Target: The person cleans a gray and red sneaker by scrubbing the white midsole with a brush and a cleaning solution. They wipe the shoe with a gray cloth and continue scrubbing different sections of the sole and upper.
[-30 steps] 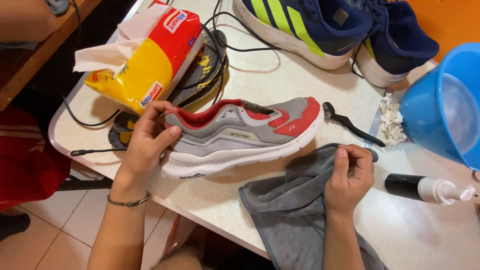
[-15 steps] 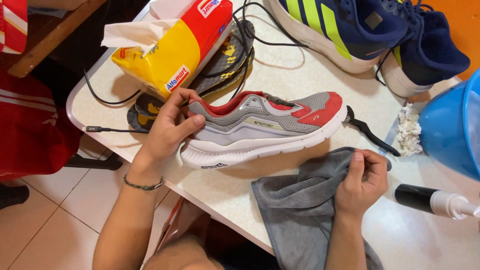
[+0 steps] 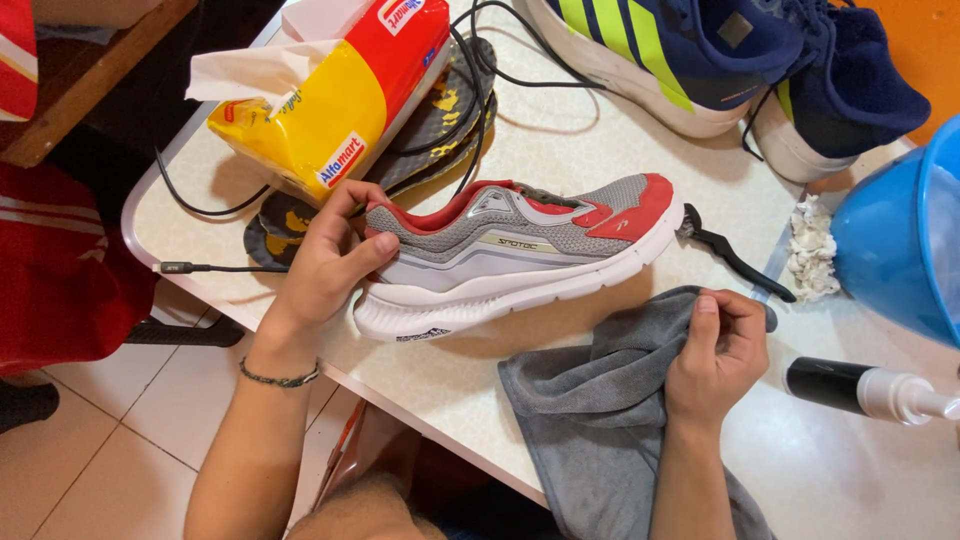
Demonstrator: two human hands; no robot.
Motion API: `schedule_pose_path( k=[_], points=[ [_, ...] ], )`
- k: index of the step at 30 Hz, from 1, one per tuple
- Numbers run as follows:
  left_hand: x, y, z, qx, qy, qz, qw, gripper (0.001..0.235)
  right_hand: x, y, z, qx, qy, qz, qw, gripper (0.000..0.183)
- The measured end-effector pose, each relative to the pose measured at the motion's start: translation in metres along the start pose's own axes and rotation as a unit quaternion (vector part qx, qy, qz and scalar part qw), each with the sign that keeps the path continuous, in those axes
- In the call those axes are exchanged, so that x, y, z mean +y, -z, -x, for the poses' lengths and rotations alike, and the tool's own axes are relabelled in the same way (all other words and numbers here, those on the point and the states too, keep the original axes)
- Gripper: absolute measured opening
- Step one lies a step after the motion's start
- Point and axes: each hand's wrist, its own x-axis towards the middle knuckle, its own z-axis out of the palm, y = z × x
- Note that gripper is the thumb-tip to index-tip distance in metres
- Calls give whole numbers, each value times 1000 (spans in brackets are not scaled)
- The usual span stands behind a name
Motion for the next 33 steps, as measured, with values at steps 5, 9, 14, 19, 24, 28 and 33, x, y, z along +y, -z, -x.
schedule_pose_path(
  k=[5,9,14,19,24,28,33],
  points=[
    [5,-5,1,2,3,0,1000,52,-3,-1,-2,3,-9,-3,1000,8],
    [4,-5,2,2,3,-7,1000,53,-3,0,-2,1,-9,-7,1000,8],
    [2,0,0,0,1,-21,1000,55,-2,0,-2,3,-9,-6,1000,7],
    [10,-3,0,-3,-5,-22,1000,54,-6,-1,-3,0,-11,-8,1000,7],
    [7,-3,-1,-3,-13,-16,1000,53,-4,-1,-3,0,-6,-7,1000,8],
    [6,-3,0,-4,-11,-21,1000,54,-3,0,-3,1,-7,-8,1000,8],
    [8,-4,1,-1,-27,-19,999,50,-4,0,-3,-1,-9,-7,1000,7]
  ],
)
